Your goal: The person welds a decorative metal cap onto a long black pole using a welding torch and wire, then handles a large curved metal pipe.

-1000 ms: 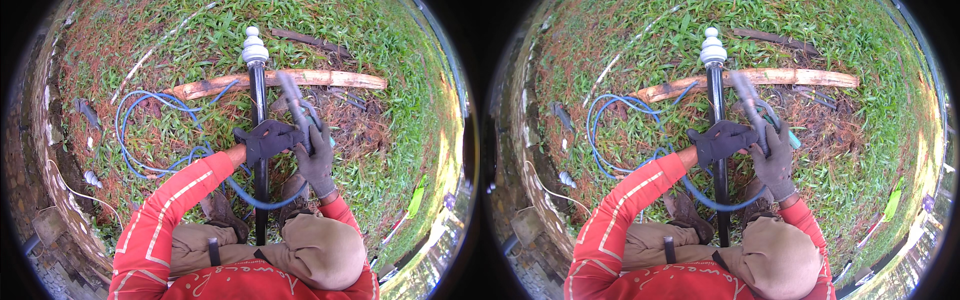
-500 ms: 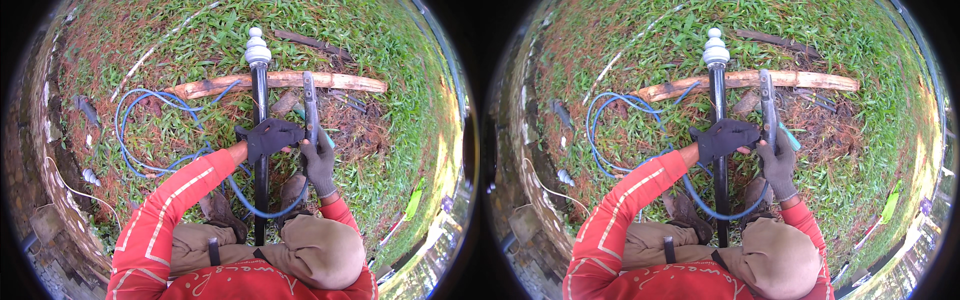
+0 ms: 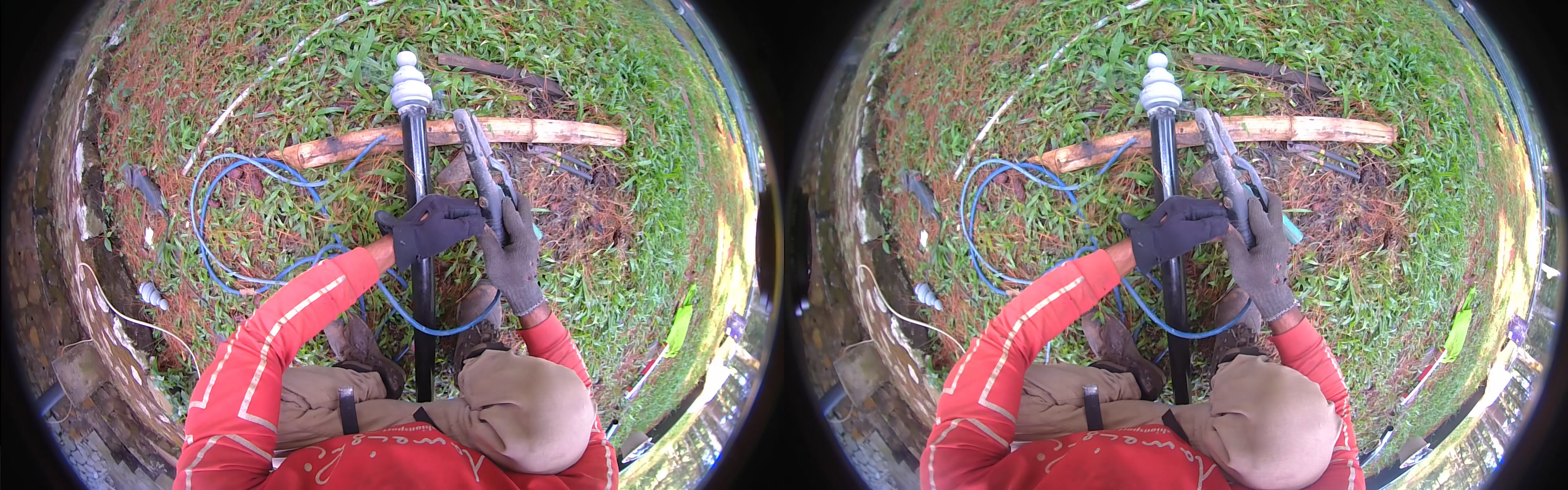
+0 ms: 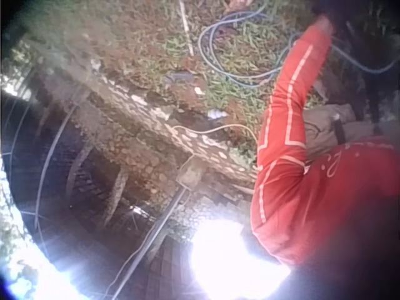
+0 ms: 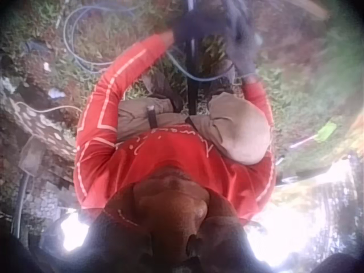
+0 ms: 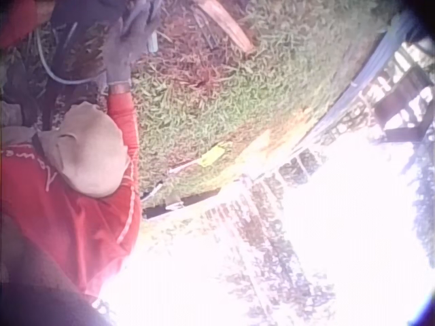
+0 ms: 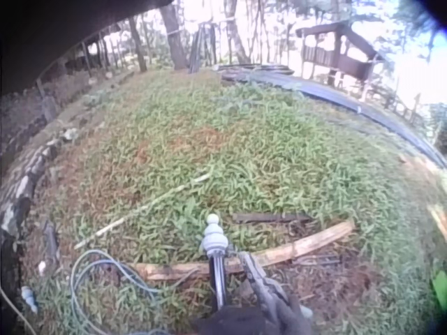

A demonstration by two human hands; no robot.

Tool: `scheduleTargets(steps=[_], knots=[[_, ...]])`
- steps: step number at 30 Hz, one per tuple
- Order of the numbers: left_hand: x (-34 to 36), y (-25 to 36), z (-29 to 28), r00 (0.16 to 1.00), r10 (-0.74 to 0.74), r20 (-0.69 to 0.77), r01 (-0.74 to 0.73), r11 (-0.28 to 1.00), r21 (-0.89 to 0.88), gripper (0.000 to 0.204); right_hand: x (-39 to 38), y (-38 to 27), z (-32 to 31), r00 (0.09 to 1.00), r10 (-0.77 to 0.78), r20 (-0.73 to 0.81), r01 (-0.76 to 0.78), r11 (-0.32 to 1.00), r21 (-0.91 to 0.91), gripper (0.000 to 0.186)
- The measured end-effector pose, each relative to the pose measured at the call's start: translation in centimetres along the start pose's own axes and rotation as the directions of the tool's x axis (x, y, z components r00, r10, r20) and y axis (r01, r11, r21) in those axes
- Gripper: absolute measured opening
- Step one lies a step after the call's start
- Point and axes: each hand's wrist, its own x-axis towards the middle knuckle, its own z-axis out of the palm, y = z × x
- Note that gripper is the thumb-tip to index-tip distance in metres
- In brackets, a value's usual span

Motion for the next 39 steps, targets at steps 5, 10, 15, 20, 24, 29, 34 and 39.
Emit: scheduleTargets(steps=[5, 10, 15, 20, 24, 29, 34, 39], knots=[[0.1, 0.2, 0.3, 1.0, 0.029, -0.006, -0.029, 0.999, 0.044, 0.029, -0.4, 0.9, -0.1, 1.0, 0.018, 0.02, -0.018, 1.0, 0.003, 0.052], [0.1, 0.0, 0.1, 0.999, 0.044, -0.03, -0.042, 0.997, 0.06, 0.029, -0.3, 0.5, -0.1, 0.999, 0.027, 0.039, -0.028, 1.0, 0.012, 0.053], [0.2, 0.0, 0.4, 0.999, 0.031, -0.043, -0.027, 0.996, 0.087, 0.031, -0.2, 0.4, -0.2, 0.997, 0.057, 0.042, -0.058, 0.998, 0.025, 0.053], [0.4, -0.2, 0.1, 0.998, 0.063, -0.025, -0.06, 0.993, 0.103, 0.032, -0.1, 1.0, 0.0, 0.999, 0.019, 0.029, -0.02, 1.0, 0.009, 0.05], [0.1, 0.1, 0.2, 0.998, 0.043, -0.045, -0.041, 0.998, 0.041, 0.033, 0.1, 0.6, 0.2, 0.999, 0.03, 0.031, -0.03, 1.0, 0.01, 0.049], [0.3, 0.1, 0.4, 0.999, 0.028, -0.023, -0.027, 0.999, 0.039, 0.034, -0.1, 0.8, 0.1, 0.999, 0.038, 0.031, -0.039, 0.999, 0.016, 0.05], [-0.3, 0.2, 0.4, 0.997, 0.042, -0.07, -0.042, 0.999, 0.005, 0.035, 0.3, 0.1, -0.1, 0.995, 0.071, 0.069, -0.076, 0.995, 0.071, 0.05], [-0.4, 0.9, 0.9, 0.989, -0.084, -0.119, 0.073, 0.993, -0.095, 0.035, 0.1, 0.8, 0.1, 0.997, 0.065, 0.044, -0.068, 0.995, 0.071, 0.047]])
